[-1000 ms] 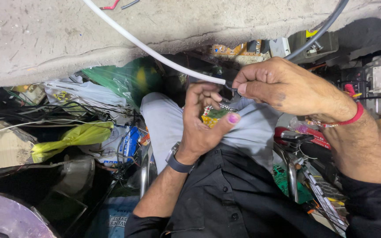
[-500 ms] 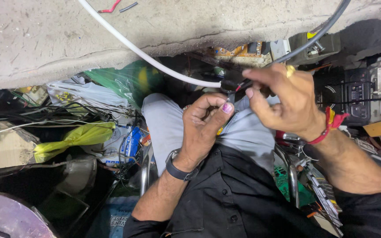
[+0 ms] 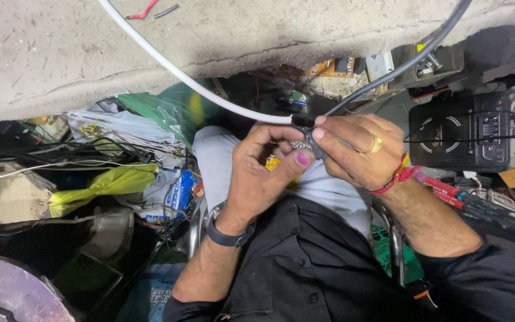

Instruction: The person solders exposed wire ends using a soldering iron, then wraps the connections with black electrical tape. They handle a white cable and a black cable, applying solder to the exposed copper strands and securing the joint with tape.

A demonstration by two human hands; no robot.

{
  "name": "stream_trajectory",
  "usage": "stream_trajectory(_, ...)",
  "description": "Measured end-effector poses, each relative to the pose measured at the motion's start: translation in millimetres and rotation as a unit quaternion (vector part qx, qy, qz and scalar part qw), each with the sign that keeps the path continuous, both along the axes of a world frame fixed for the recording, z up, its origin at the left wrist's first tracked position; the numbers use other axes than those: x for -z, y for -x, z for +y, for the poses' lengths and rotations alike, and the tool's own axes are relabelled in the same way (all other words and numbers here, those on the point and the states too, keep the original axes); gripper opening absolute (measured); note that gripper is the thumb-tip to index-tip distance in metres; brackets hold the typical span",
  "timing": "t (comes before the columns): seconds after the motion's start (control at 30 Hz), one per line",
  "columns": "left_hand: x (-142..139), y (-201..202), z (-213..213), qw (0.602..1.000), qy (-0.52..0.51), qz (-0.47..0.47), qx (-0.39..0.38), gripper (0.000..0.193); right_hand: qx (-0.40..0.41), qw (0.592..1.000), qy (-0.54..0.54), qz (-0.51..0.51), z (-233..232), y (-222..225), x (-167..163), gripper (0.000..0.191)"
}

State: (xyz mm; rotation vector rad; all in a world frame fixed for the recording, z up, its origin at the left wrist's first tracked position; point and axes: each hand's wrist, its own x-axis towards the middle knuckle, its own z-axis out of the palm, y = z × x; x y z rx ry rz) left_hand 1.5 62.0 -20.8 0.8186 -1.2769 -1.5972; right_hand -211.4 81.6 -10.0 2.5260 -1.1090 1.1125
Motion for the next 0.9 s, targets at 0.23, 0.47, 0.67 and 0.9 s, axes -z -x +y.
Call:
stream_trajectory(0.23, 3.1, 17.2, -10.8, 0.997, 0.072, -0.014, -0.032, 0.014, 0.027, 0.999, 0.024, -0.028, 7.6, -3.5, 22.4, 0.041)
stream_trajectory(0.47, 7.5, 10.5, -16.6, 0.998, -0.038, 0.035, 0.024, 0.015, 0.018, 0.998, -0.011, -0.052, 15.9, -3.4, 29.2, 0.036)
stream_trajectory(0.67, 9.7, 9.1, -19.7, 0.999, -0.022, 0.025, 0.033, 0.018, 0.044, 0.991, -0.023, -0.128, 9.2, -9.3, 12.8, 0.022)
stream_trajectory(0.9, 14.4, 1.5, -17.0, 0.997, 0.031, 0.043, 0.06, 0.017, 0.064, 0.947, -0.202, -0.242, -3.4, -26.7, -16.3, 0.009)
